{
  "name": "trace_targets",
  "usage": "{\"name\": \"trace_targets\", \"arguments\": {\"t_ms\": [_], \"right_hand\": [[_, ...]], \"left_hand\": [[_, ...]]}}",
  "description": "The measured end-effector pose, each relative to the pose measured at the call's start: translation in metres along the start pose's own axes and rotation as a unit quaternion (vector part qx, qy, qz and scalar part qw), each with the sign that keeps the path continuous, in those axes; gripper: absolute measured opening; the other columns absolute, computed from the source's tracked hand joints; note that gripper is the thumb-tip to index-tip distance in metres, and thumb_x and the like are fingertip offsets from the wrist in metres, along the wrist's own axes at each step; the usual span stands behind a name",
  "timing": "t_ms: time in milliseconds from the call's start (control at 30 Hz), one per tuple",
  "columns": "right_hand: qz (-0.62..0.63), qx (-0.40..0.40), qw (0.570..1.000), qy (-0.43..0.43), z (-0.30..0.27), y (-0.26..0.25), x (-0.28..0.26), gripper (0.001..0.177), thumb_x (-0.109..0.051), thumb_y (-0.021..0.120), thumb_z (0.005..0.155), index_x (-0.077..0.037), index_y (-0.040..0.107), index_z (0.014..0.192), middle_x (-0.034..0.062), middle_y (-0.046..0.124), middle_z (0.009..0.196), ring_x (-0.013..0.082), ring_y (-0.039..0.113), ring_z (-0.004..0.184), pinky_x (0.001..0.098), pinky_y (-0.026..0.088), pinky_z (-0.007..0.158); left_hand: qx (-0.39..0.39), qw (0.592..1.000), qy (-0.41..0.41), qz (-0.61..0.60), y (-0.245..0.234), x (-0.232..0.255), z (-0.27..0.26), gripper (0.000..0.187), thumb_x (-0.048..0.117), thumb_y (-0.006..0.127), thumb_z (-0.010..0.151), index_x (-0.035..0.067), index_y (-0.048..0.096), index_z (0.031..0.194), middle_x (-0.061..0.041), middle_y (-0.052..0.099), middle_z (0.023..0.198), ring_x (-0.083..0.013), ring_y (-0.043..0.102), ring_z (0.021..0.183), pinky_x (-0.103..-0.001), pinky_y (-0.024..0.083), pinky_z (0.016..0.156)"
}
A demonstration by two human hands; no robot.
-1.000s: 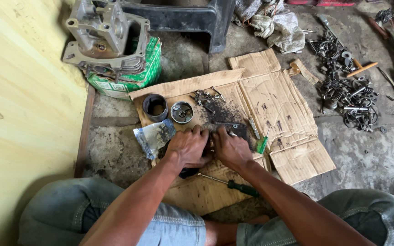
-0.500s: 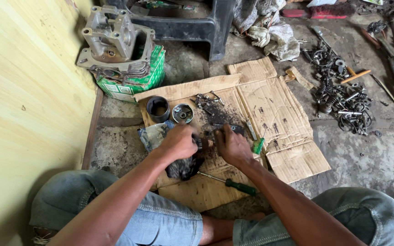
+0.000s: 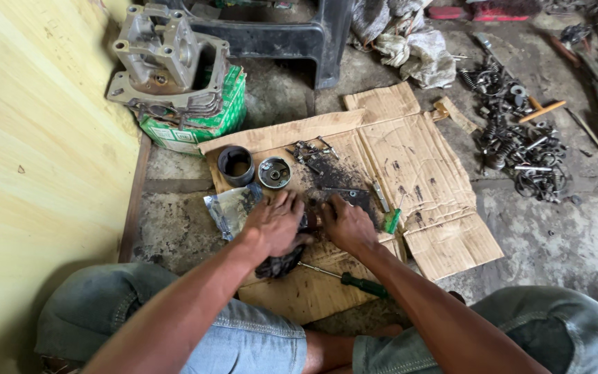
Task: The person cleans and assembles small engine components on a piece of cardboard on the floor, using a screwdriver to scrape residue and manipulate internal parts.
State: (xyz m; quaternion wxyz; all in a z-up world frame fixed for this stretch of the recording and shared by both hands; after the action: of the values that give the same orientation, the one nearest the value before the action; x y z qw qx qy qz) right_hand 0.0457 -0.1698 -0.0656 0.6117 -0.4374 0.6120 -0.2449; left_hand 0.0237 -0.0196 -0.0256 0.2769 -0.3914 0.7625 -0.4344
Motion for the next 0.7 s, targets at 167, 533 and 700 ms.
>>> {"name": "trace_targets", "arguments": {"t_ms": [167, 533, 700], "right_hand": [[0.005, 0.0, 1.0, -0.004, -0.003, 0.001, 0.0, 0.029, -0.035, 0.047, 0.106, -0.007, 0.057, 0.107, 0.0193, 0.07, 0.062, 0.034, 0.067, 0.047, 0.0504, 0.053, 0.047], [-0.008, 0.017, 0.999, -0.033, -0.008, 0.006, -0.02, 0.027, -0.029, 0.04, 0.109, -0.006, 0.054, 0.103, 0.0125, 0.06, 0.049, 0.0221, 0.048, 0.03, 0.0401, 0.037, 0.028], [-0.014, 0.034, 0.998, -0.052, 0.008, 0.006, -0.016, 0.033, -0.034, 0.043, 0.11, -0.005, 0.057, 0.101, 0.0108, 0.059, 0.051, 0.0189, 0.045, 0.03, 0.0383, 0.038, 0.028]], "left_hand": [[0.101, 0.995, 0.004, -0.008, 0.007, -0.004, 0.009, 0.087, 0.066, 0.043, 0.094, -0.002, 0.03, 0.148, -0.027, 0.032, 0.156, -0.0405, 0.031, 0.145, -0.059, 0.032, 0.113], [0.057, 0.996, 0.0, -0.069, 0.021, -0.011, 0.018, 0.031, 0.013, 0.052, 0.102, -0.002, 0.051, 0.129, -0.019, 0.056, 0.13, -0.0325, 0.05, 0.129, -0.042, 0.049, 0.107], [0.087, 0.99, -0.003, -0.11, 0.024, -0.011, 0.019, 0.034, 0.012, 0.05, 0.099, -0.003, 0.048, 0.13, -0.021, 0.055, 0.126, -0.0343, 0.053, 0.121, -0.044, 0.05, 0.103]]}}
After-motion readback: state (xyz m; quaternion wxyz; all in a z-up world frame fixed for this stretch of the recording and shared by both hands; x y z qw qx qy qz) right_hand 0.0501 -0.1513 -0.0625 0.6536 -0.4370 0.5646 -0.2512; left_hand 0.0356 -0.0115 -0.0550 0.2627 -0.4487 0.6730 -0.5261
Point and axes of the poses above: each hand's wrist, its own z-axis towards the middle knuckle, its own y-axis out of the palm, x = y × z, the point moved 6 cm from there along z, towards the middle knuckle
